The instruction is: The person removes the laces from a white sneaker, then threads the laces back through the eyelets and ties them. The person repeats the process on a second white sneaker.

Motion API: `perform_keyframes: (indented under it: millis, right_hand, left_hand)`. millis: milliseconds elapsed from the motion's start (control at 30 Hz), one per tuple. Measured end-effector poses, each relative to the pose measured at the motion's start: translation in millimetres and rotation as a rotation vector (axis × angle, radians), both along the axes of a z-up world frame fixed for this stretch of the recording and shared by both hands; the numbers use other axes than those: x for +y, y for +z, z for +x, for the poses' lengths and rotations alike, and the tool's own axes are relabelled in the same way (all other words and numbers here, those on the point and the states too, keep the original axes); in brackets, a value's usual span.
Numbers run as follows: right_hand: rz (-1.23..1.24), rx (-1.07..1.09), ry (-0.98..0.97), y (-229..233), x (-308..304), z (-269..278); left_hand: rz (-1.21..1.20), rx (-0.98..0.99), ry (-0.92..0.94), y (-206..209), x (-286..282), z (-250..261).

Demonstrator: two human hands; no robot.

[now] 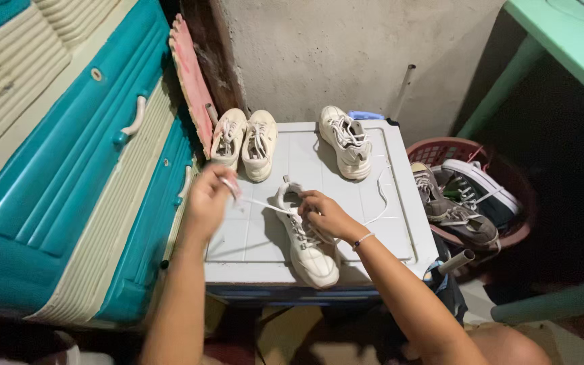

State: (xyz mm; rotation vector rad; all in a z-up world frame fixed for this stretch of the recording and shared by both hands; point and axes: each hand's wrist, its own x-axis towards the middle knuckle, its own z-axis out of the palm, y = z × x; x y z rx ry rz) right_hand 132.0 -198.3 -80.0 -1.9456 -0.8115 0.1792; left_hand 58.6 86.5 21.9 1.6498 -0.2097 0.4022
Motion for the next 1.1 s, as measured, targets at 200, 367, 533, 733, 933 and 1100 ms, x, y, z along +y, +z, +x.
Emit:
perform_keyframes:
  millis: [200,367,533,733,933,1100]
  right_hand:
    - [-0.061,-0.072,-0.058,18,5,-12]
    - [-0.517,-0.368,-0.065,35,15,-11]
    - [-0.749,-0.415,-0.052,37,26,12]
    - [-0.52,-0.428,0.054,30,13,30]
    - [-0.287,-0.358,-0.008,26,7,10]
    - [-0.275,-0.247,-0.113,28,11,5]
  left_hand:
    - [0.052,-0.063,0.089,134,20,-11]
    - [0.954,-0.536,0.092,207,-4,-5]
    - [0.987,0.47,0.106,165,-39,13]
    - [0.917,0.221,-0.398,52,-50,41]
    - [0.747,0.41,-0.455,-51,-59,47]
    - [0.606,0.445,-0.41,-63,-60,32]
